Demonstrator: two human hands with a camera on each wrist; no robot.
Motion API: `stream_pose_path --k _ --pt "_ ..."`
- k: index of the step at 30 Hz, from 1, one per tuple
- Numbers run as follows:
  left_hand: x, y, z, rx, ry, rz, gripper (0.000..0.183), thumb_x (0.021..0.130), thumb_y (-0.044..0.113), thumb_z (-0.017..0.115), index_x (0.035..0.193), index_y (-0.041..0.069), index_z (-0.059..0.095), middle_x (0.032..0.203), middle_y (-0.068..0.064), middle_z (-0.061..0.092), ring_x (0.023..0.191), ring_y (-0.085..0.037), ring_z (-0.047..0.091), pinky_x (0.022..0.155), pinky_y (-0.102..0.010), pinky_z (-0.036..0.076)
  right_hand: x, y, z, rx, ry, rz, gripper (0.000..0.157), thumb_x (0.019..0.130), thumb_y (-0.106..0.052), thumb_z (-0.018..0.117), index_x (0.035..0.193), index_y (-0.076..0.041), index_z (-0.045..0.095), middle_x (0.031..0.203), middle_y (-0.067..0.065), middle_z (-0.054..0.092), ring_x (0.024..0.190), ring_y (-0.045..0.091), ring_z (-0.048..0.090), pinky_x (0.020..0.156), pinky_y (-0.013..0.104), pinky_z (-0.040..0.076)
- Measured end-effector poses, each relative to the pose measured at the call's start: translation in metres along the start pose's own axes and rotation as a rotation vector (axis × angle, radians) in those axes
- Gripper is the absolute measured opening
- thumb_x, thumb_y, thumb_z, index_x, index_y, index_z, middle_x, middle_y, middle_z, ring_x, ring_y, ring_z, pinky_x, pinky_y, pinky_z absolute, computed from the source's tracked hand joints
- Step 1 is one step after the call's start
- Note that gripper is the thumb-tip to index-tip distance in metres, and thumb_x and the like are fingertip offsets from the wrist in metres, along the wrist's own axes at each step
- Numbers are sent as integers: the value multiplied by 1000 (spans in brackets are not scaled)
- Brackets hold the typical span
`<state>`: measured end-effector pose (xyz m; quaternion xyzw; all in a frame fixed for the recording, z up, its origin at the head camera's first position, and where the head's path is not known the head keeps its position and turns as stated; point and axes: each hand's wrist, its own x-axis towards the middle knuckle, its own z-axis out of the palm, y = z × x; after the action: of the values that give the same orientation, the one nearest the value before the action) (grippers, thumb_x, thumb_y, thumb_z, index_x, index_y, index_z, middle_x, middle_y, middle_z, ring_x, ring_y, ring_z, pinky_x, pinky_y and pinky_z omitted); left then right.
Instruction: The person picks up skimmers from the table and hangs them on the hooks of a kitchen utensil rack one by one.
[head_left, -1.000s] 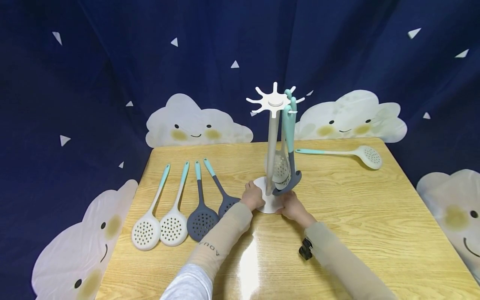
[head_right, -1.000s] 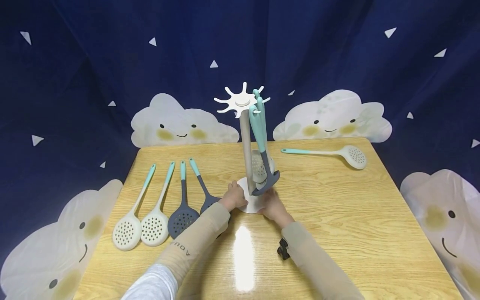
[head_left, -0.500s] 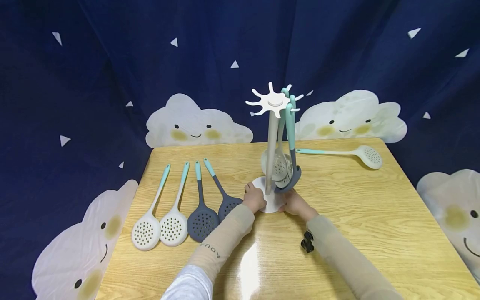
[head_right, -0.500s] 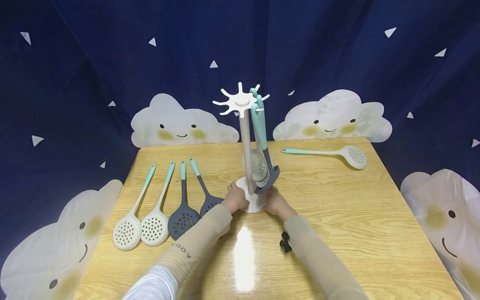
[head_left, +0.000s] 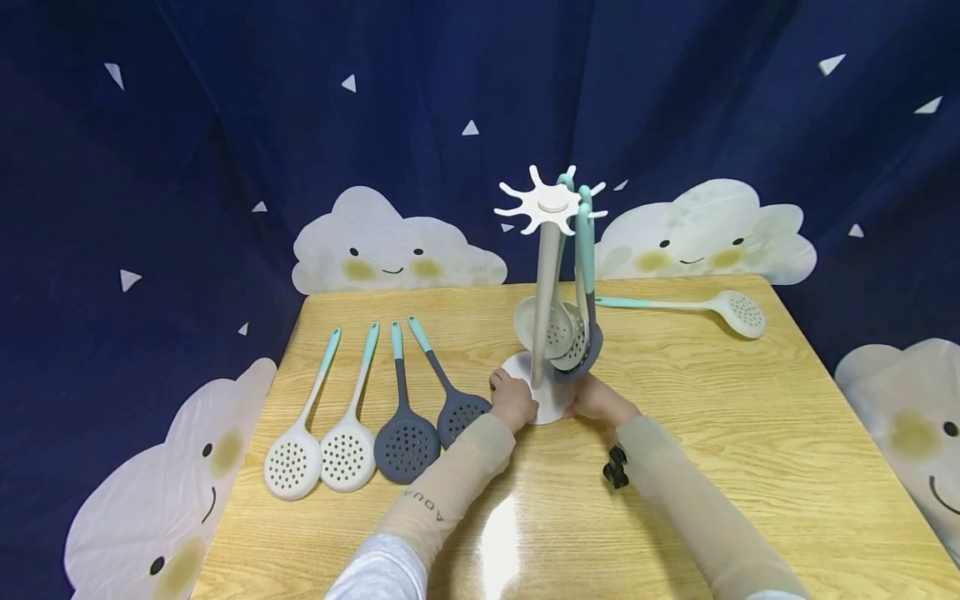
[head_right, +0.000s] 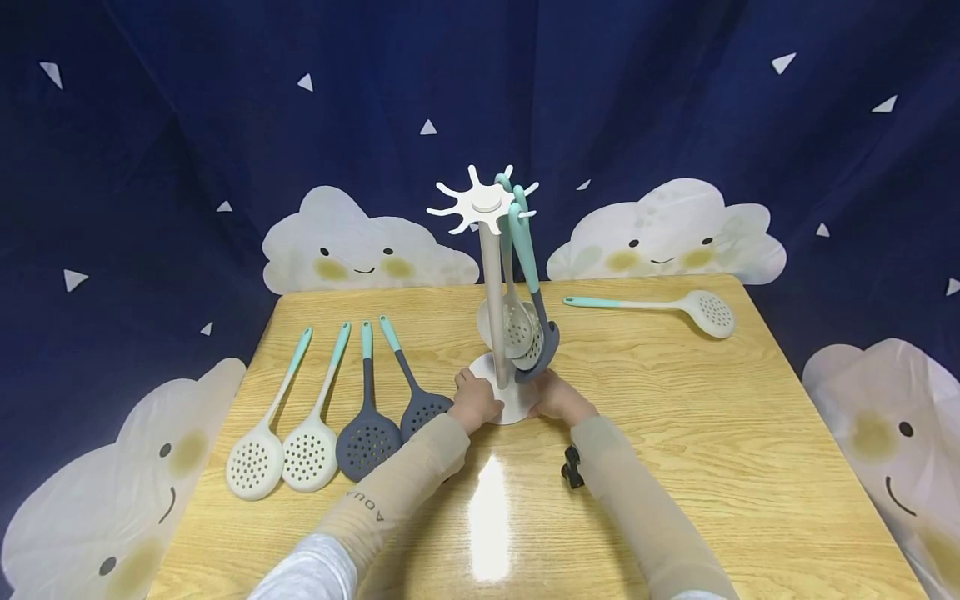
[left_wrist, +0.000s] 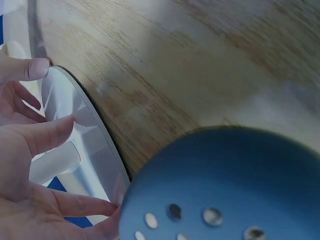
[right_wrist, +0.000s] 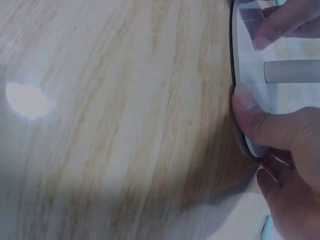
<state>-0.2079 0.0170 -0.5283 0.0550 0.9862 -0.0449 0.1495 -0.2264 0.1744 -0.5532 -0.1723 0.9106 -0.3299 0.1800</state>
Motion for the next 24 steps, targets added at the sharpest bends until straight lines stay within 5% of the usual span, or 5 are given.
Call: stream_pose_path --k 7,11,17,24 --pt "-1 0 1 35 25 -6 43 86 46 53 91 6 68 89 -8 61 97 -28 43 84 -38 34 1 2 1 -38 -6 28 87 65 0 76 133 17 24 131 34 35 119 41 40 101 47 32" --pt "-2 -4 -1 -63 21 -9 44 86 41 56 98 -1 65 100 -17 55 98 -29 43 83 -35 39 -1 3 3 -69 22 6 83 66 -1 76 132 17 28 130 34 37 117 42 43 100 47 33" --pt "0 -14 -6 -320 2 -42 51 84 26 63 120 -7 45 113 -24 42 105 -33 45 72 -33 51 -14 3 15 -120 156 -143 77 69 -5 77 131 15 35 130 35 36 116 42 44 95 48 38" --pt "6 -27 -9 -347 -41 51 70 80 22 68 134 -4 32 127 -19 37 117 -31 40 85 -37 46 -25 -12 42 -38 346 -192 103 62 -15 83 139 11 20 140 34 19 127 47 24 103 53 26"
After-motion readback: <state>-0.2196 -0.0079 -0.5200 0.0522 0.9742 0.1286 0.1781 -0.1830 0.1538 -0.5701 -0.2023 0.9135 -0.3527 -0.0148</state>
